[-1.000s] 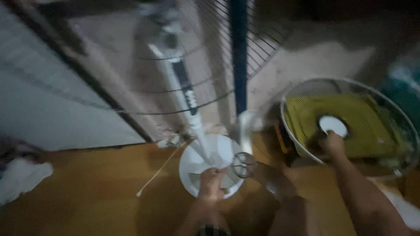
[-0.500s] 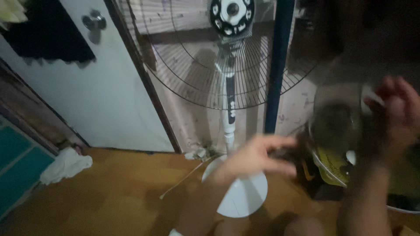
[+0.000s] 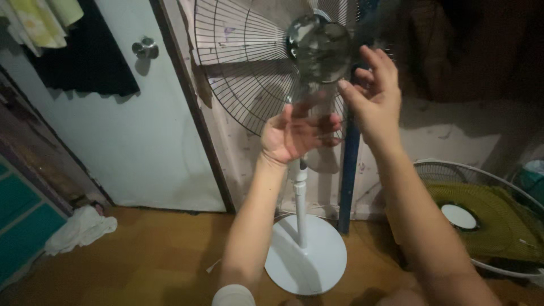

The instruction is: The person assembles a standing fan by attaching the fan blade to the motor hub, securing it with a nut, and then mounting the front wire cage. The person sits on the floor during the task.

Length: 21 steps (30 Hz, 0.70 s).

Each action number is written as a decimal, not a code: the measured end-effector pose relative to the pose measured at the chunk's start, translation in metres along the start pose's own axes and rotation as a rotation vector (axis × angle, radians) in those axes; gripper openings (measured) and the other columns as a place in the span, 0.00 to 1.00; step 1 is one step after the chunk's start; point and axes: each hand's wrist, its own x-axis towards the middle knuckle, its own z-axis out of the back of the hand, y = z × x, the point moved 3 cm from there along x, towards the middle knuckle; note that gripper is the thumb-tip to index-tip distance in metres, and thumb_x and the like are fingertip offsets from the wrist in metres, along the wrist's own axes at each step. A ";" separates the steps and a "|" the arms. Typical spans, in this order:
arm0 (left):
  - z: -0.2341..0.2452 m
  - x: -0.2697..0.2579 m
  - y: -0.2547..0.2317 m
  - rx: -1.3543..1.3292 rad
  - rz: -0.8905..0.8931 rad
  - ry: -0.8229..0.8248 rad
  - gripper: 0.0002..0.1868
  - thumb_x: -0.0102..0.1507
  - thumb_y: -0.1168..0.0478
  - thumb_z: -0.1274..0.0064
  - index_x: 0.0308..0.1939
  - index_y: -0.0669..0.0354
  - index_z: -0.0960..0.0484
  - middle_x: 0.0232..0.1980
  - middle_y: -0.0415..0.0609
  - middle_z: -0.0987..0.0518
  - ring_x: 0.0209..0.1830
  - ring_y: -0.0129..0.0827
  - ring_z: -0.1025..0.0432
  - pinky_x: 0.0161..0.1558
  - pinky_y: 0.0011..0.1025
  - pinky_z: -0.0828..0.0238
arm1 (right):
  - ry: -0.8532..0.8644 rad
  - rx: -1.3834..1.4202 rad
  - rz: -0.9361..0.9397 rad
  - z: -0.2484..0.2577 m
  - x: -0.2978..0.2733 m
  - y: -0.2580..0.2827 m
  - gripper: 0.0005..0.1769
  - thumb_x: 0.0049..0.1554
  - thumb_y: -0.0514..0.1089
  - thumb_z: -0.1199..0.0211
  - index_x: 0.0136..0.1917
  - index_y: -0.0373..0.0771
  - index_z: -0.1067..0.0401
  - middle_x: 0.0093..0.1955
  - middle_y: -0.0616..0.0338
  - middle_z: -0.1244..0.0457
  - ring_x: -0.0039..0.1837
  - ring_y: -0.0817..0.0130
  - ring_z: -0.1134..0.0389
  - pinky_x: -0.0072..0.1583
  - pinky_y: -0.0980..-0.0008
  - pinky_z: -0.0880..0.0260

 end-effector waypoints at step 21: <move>-0.012 0.078 0.078 0.433 -0.282 -0.645 0.31 0.72 0.50 0.46 0.67 0.77 0.32 0.52 0.64 0.26 0.49 0.49 0.30 0.51 0.47 0.30 | 0.016 -0.457 0.262 0.020 -0.013 0.075 0.45 0.58 0.41 0.20 0.80 0.36 0.41 0.77 0.44 0.46 0.80 0.52 0.40 0.81 0.57 0.34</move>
